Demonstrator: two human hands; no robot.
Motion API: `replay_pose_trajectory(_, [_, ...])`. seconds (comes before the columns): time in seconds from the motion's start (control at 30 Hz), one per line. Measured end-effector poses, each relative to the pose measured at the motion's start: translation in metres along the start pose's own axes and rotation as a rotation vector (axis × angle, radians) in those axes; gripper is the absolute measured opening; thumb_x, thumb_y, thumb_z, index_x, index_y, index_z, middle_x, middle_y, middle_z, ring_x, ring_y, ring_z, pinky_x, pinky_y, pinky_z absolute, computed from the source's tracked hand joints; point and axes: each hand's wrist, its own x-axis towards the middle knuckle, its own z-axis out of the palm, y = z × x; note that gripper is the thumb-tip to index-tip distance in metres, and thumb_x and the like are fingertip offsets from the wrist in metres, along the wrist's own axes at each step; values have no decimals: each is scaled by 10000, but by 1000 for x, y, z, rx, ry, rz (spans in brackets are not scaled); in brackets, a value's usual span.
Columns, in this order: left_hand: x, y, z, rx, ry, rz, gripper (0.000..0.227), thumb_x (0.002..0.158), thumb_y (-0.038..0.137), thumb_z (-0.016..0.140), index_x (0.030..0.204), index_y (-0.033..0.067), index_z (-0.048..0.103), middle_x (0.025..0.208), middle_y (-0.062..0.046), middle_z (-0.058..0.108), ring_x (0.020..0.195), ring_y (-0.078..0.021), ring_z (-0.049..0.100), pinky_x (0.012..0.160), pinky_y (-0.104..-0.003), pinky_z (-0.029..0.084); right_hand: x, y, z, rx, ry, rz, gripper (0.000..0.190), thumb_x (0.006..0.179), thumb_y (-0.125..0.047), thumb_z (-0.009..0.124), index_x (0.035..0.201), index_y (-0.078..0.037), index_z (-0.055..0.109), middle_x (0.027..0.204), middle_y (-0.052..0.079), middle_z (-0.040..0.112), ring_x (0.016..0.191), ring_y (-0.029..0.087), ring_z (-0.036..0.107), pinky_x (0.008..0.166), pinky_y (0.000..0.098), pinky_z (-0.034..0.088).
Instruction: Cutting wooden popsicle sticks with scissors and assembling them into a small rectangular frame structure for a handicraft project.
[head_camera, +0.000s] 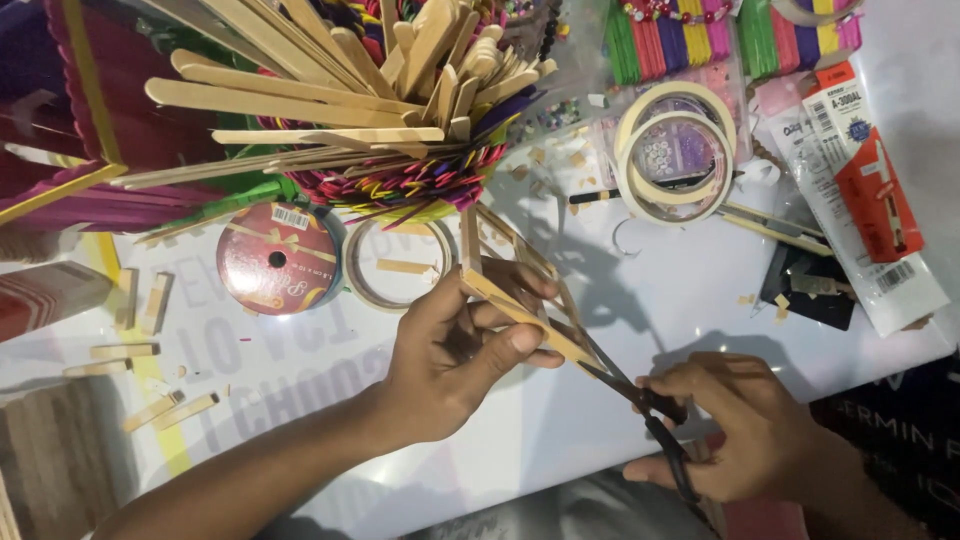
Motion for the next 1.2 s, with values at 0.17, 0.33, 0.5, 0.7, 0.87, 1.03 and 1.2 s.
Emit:
replay_pose_trajectory(0.17, [2, -5, 3, -45, 21, -53, 266, 1030, 147, 601, 1218, -13, 500, 1295, -192, 547, 1121, -378, 704, 888, -465, 693, 1, 1, 2, 12, -11, 7, 780, 595, -598, 984, 1103, -87, 686, 832, -73, 752, 785, 143, 750, 770, 305, 585])
replay_pose_trajectory(0.33, [2, -8, 4, 56, 82, 12, 214, 1005, 91, 619, 1161, -41, 557, 1384, -240, 536, 1028, -308, 708, 820, -452, 733, 1, 3, 8, -28, 11, -50, 794, 634, -595, 977, 1143, -66, 674, 907, -64, 755, 733, 104, 728, 739, 310, 584])
replay_pose_trajectory(0.5, [2, -10, 4, 302, 169, 184, 230, 981, 184, 666, 1109, 1, 609, 1148, -183, 532, 743, -226, 709, 493, -293, 722, 8, -1, 10, -11, 55, -92, 791, 637, -594, 972, 1057, 7, 675, 860, -11, 761, 671, 132, 716, 659, 343, 600])
replay_pose_trajectory(0.7, [-1, -10, 5, 72, 91, -46, 467, 974, 111, 684, 1393, -14, 519, 709, -69, 514, 755, -127, 606, 769, -399, 739, 14, -5, 6, 43, 4, -47, 744, 669, -553, 950, 1131, -43, 668, 806, -63, 742, 672, 108, 712, 699, 297, 584])
replay_pose_trajectory(0.87, [-1, -10, 7, 167, 67, 35, 508, 908, 36, 746, 1352, -42, 512, 1014, -175, 705, 861, -237, 760, 781, -329, 673, 20, -7, 4, 74, 5, -43, 735, 662, -537, 946, 1111, -22, 673, 877, -46, 776, 656, 100, 711, 685, 298, 603])
replay_pose_trajectory(1.03, [-2, -10, 10, 200, 105, -19, 539, 889, 51, 776, 1363, -32, 534, 968, -126, 732, 971, -203, 767, 762, -264, 654, 26, -12, 3, 72, -7, -29, 718, 663, -502, 955, 1106, -21, 658, 892, -39, 775, 667, 87, 685, 680, 286, 594])
replay_pose_trajectory(1.2, [-3, -15, 7, 242, 102, 40, 487, 896, 44, 768, 1312, -55, 536, 1016, -145, 768, 877, -194, 773, 659, -235, 620, 32, -13, 5, 15, 22, -32, 847, 572, -581, 1000, 1083, 10, 673, 874, 70, 749, 685, 226, 692, 734, 411, 526])
